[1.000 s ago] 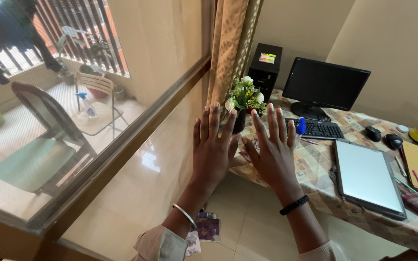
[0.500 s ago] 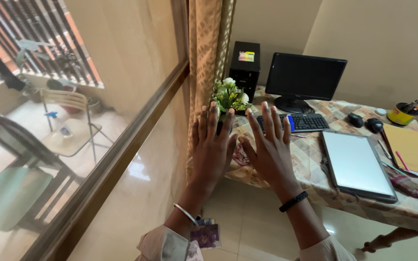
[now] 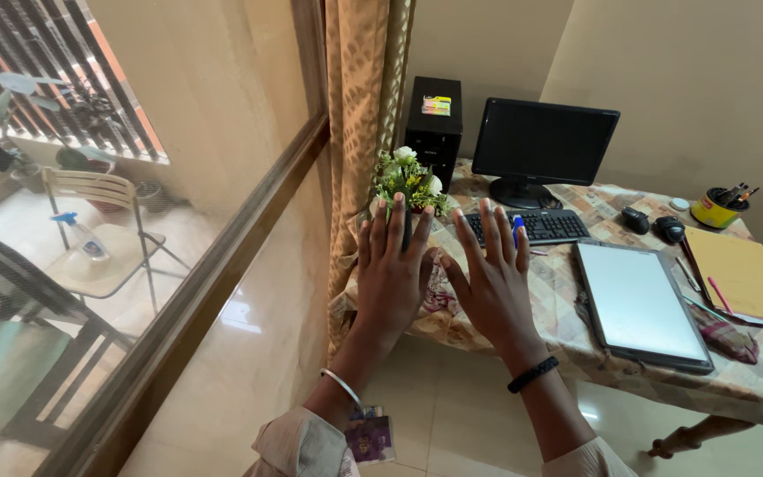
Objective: The person cleans a large glass window pane using a patterned cloth and a spray bottle. They wipe the glass surface with the cloth, then spray the window with liquid from a blue spray bottle, and continue wiping the surface. The task involves repetitive wiping and spraying motions on the window.
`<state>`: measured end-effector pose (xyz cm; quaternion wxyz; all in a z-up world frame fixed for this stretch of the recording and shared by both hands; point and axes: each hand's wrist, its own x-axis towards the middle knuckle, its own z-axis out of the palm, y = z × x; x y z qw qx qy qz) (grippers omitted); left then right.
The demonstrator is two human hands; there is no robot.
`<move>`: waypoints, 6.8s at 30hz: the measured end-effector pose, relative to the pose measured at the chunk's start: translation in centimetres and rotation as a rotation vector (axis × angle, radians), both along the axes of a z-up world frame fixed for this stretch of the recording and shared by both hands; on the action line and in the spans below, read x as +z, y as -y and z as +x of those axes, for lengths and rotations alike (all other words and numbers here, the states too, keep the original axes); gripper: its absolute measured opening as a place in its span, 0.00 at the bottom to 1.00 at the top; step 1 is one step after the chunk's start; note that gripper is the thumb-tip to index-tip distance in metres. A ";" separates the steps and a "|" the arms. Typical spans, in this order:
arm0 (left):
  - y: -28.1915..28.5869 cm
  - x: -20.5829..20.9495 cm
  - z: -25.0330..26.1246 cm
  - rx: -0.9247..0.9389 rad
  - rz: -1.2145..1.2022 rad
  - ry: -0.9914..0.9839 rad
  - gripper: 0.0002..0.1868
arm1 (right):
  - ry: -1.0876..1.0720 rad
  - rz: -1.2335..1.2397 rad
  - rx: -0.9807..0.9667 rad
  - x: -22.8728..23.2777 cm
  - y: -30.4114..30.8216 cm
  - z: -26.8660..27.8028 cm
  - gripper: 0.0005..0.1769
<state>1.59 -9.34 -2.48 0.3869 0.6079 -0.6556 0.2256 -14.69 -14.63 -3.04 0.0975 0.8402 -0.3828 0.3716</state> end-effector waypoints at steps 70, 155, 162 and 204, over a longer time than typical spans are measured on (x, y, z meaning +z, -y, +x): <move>24.0 -17.5 -10.5 -0.132 0.432 -0.013 0.36 | -0.156 0.300 -0.190 -17.3 25.0 -12.7 0.38; 23.6 -15.1 -8.0 0.038 0.512 -0.041 0.36 | 0.721 0.617 0.315 -17.6 25.2 -7.7 0.19; 20.5 -11.8 -6.7 0.155 0.382 -0.027 0.37 | 0.686 0.769 0.284 -13.9 24.1 -6.9 0.10; 6.1 -6.2 4.0 0.460 0.269 -0.061 0.39 | 0.280 0.217 0.517 -6.4 14.4 6.7 0.23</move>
